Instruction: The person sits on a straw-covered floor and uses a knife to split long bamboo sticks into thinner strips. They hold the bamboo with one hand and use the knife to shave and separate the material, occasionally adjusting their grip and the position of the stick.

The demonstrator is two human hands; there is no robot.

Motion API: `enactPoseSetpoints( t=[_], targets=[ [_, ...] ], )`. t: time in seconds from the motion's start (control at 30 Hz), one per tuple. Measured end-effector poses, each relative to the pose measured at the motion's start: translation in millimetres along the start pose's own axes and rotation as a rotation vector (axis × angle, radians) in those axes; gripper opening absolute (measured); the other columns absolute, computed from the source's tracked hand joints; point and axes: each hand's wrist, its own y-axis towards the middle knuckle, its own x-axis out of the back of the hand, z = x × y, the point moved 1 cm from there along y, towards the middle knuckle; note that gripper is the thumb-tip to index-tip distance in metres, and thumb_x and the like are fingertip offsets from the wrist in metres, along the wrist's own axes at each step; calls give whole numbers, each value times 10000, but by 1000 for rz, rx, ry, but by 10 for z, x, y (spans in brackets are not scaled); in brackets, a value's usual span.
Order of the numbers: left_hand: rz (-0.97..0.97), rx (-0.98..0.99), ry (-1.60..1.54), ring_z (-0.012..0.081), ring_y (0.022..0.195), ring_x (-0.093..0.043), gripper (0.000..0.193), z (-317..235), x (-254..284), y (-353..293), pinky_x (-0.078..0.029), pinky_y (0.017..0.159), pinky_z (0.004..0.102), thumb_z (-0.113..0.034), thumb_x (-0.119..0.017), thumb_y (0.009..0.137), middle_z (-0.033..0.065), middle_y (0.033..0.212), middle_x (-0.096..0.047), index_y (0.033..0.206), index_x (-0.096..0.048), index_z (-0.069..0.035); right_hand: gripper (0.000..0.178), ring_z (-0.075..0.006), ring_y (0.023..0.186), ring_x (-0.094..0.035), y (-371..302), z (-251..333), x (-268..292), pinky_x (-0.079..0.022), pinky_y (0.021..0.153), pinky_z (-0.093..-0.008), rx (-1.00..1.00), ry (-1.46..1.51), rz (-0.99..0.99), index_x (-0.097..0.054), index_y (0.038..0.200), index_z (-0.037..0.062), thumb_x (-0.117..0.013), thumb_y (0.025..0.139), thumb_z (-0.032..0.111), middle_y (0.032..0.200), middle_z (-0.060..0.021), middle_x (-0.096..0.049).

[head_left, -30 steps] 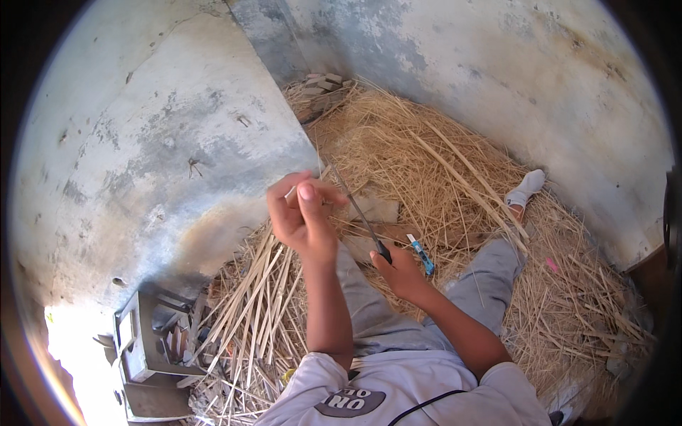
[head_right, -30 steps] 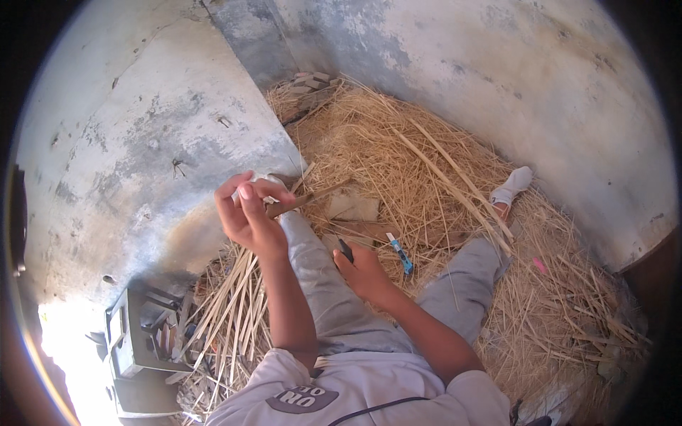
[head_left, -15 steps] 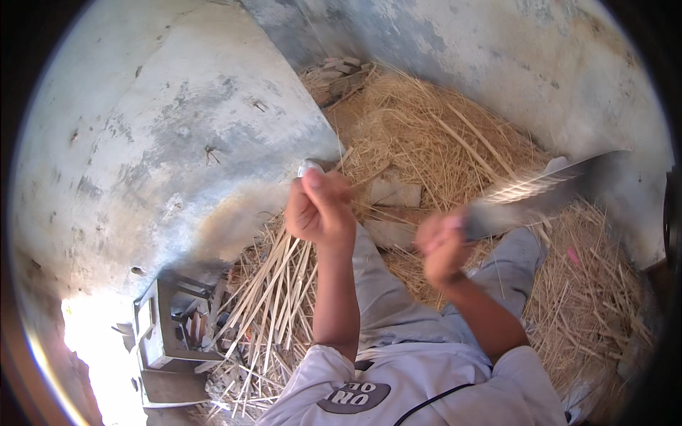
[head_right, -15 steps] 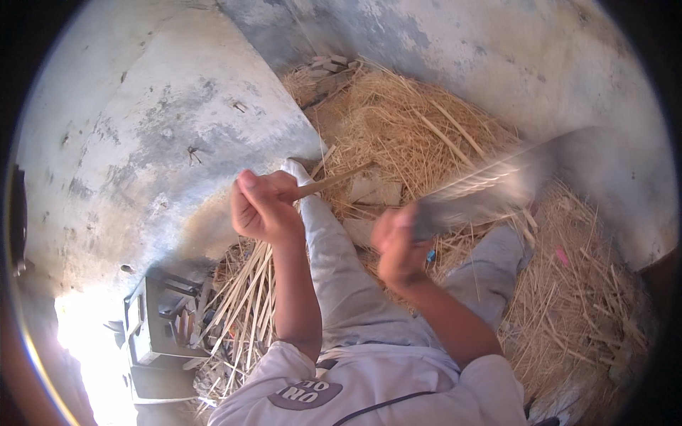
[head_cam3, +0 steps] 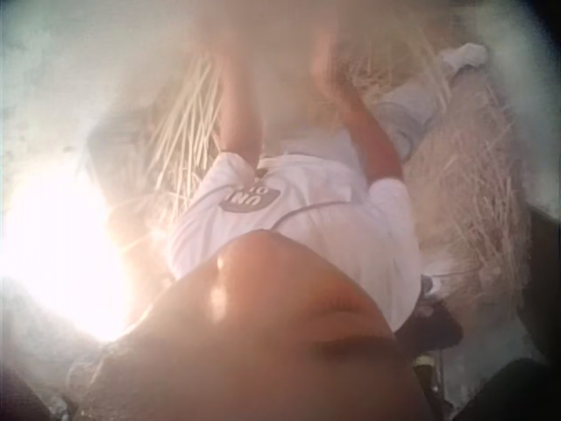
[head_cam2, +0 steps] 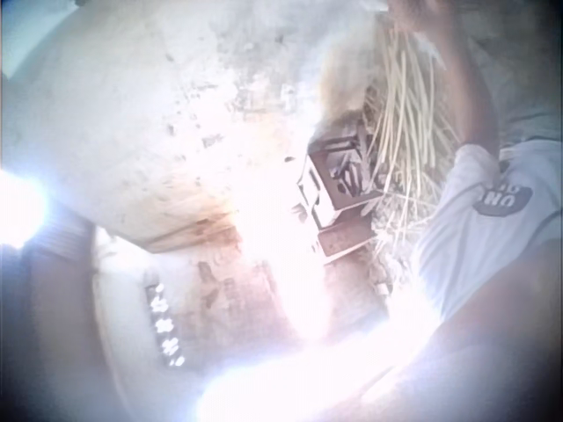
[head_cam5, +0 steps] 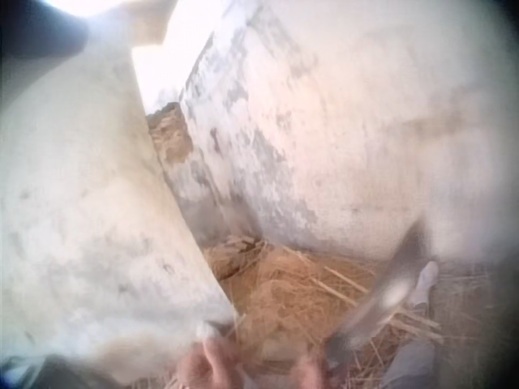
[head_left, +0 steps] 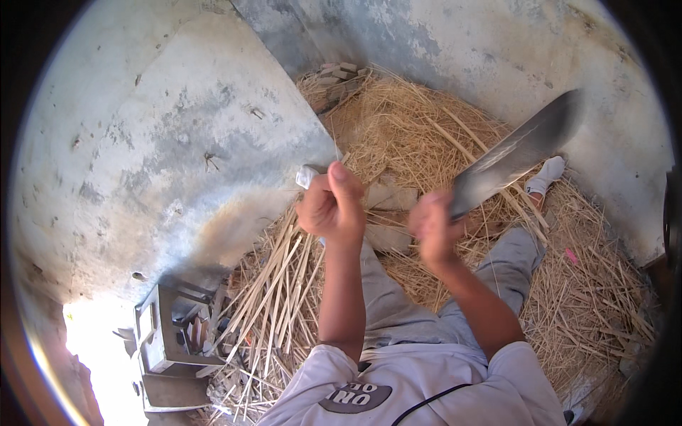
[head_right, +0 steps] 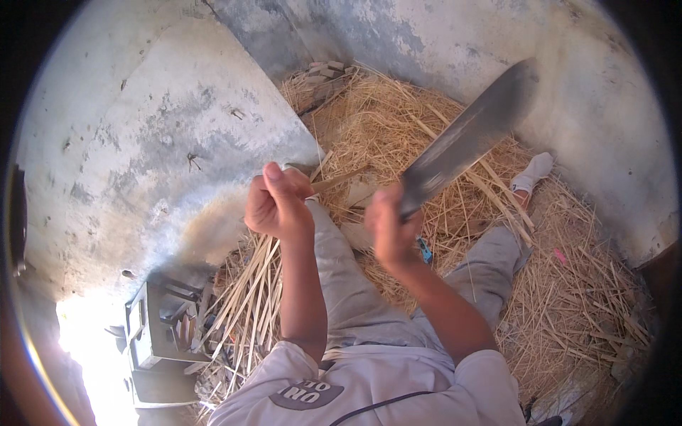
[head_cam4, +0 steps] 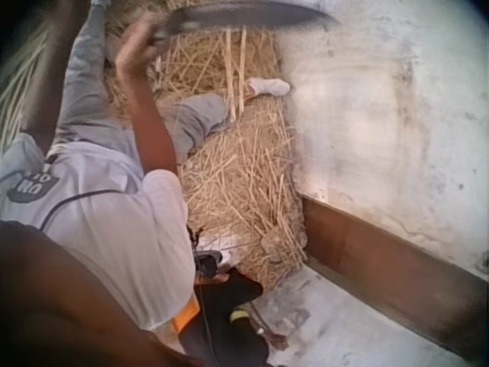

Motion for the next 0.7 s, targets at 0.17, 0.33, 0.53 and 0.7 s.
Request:
enactPoseSetpoints(
  t=[0.17,0.33,0.53,0.7],
  targets=[
    [116,111,-124,98,420,-459,444,-78,-84,-106,-345,396,267,-125,-543,1061,43,491,-482,636,-436,-57,296,-209,435,-502,206,-1379,503,-404,419,-380,-353,-893,215,-573,701,-15,-666,849,223,536,-104,-541],
    [93,75,-156,99,393,-415,454,-4,166,-107,-313,373,278,-107,-530,1060,35,472,-445,627,-399,-63,339,-304,503,-564,-153,-980,49,-462,516,-449,-507,-387,204,-580,709,-76,-652,847,225,560,-191,-568],
    [82,54,-210,108,429,-446,383,-376,299,-256,-351,392,263,-52,-554,1030,74,515,-510,663,-461,5,356,-401,729,-696,152,-1798,577,-524,664,-483,-434,-852,150,-673,787,-58,-675,863,289,692,-258,-656],
    [122,78,-305,126,378,-415,388,-320,608,-410,-312,346,277,-73,-536,1033,51,465,-453,661,-447,-10,358,-423,721,-698,-93,-1553,304,-545,680,-502,-379,-912,292,-700,820,-65,-683,857,291,714,-274,-665]
  ],
)
